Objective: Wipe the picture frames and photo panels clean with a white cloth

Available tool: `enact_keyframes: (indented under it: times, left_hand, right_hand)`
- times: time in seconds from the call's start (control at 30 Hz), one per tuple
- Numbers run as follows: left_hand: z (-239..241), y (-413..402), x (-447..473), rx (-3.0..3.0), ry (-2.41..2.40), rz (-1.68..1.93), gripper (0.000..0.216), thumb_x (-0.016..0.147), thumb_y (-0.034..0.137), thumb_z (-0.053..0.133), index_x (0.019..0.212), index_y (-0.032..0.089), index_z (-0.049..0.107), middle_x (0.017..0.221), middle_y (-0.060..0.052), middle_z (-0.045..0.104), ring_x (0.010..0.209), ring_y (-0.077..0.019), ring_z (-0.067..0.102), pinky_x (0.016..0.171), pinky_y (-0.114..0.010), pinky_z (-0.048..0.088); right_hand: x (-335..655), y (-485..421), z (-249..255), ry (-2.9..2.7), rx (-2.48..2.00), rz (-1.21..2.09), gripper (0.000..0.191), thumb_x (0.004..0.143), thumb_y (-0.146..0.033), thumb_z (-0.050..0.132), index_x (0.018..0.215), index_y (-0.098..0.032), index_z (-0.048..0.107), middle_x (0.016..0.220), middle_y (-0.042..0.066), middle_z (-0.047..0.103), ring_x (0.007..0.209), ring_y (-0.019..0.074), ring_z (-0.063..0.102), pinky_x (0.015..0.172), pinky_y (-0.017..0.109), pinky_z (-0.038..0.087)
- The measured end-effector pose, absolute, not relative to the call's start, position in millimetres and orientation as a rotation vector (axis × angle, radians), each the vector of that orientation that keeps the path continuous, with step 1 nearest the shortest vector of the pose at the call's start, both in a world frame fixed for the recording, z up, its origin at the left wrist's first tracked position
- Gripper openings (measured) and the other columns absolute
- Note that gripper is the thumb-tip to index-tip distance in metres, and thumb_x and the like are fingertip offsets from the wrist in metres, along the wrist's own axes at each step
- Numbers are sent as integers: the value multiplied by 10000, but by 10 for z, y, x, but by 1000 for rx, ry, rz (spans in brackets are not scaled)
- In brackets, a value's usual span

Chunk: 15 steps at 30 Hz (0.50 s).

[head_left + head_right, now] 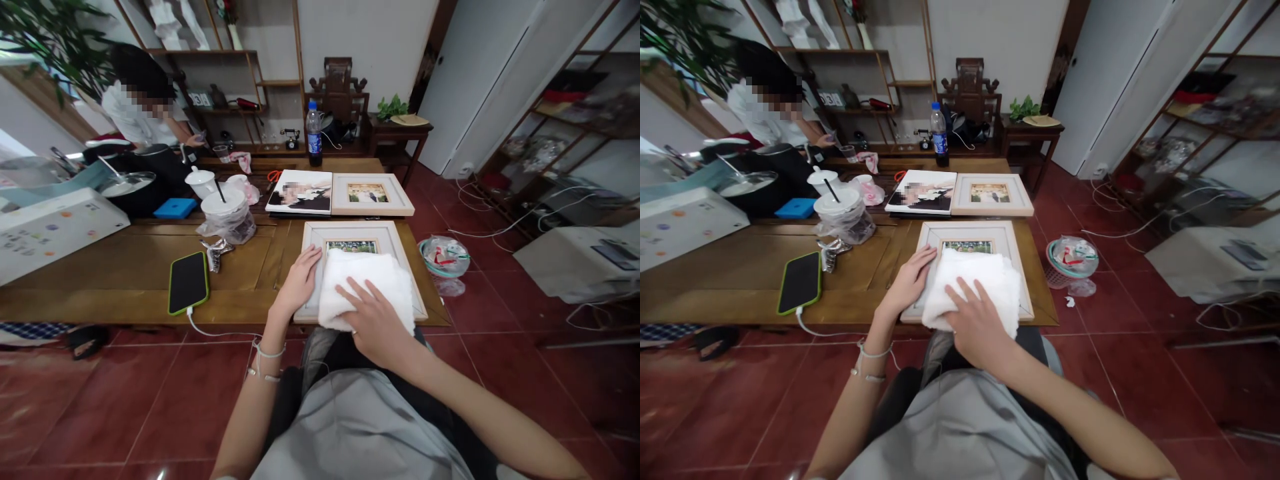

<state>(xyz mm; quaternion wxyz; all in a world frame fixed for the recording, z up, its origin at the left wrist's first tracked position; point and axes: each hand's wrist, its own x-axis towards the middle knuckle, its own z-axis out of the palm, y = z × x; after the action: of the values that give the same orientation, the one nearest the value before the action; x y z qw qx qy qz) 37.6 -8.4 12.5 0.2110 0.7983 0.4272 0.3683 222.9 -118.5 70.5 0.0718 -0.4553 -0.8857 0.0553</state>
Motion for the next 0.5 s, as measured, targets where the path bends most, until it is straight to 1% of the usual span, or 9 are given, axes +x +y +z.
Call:
enact_keyframes:
  times: [0.1,0.17,0.23,0.37,0.43,0.47,0.5]
  left_hand:
    - [123,-82,394,2231,1186,1033,425,881,76,335,1239,135,557,1332,-121,543,1338,-215,385,1123,-476,311]
    - [118,-63,403,2240,1178,1033,436,868,53,327,1233,106,560,1326,-140,544,1337,-217,387,1127,-462,312]
    - [109,-35,414,2250,1164,1043,439,858,40,330,1227,86,562,1320,-153,547,1334,-220,393,1130,-453,312]
    - [93,5,439,2254,1157,1080,446,845,30,346,1223,119,566,1314,-126,557,1324,-218,409,1121,-470,325]
    - [96,6,448,2245,1168,1087,440,847,32,346,1214,118,572,1310,-125,562,1320,-218,416,1117,-473,330]
    - [102,2,451,2236,1172,1090,435,850,36,346,1208,119,577,1306,-124,566,1318,-218,418,1116,-472,332]
    - [109,-4,451,2223,1174,1095,429,854,40,346,1201,124,583,1301,-119,572,1317,-217,421,1116,-471,334]
  right_hand:
    - [2544,-1241,764,-2620,-1453,162,421,640,-14,468,943,-186,706,1418,56,454,1363,291,291,1113,545,219]
    - [2757,-1275,790,-2584,-1497,133,426,597,2,445,874,-189,707,1400,43,475,1354,278,316,1114,544,220]
    - [2955,-1303,805,-2550,-1521,96,416,583,7,423,819,-196,698,1378,29,501,1348,266,331,1116,546,216]
    - [3277,-1294,808,-2502,-1533,60,419,592,12,384,800,-211,672,1361,7,521,1348,250,334,1119,527,225]
    - [3414,-1226,784,-2449,-1563,55,384,609,-7,386,799,-201,658,1372,44,509,1316,271,384,1090,507,286]
    - [3482,-1171,764,-2397,-1604,60,355,626,-24,390,796,-194,651,1339,76,539,1264,286,448,1047,494,346]
    - [3549,-1103,740,-2331,-1662,72,318,650,-49,395,791,-189,644,1257,109,598,1173,299,528,978,478,414]
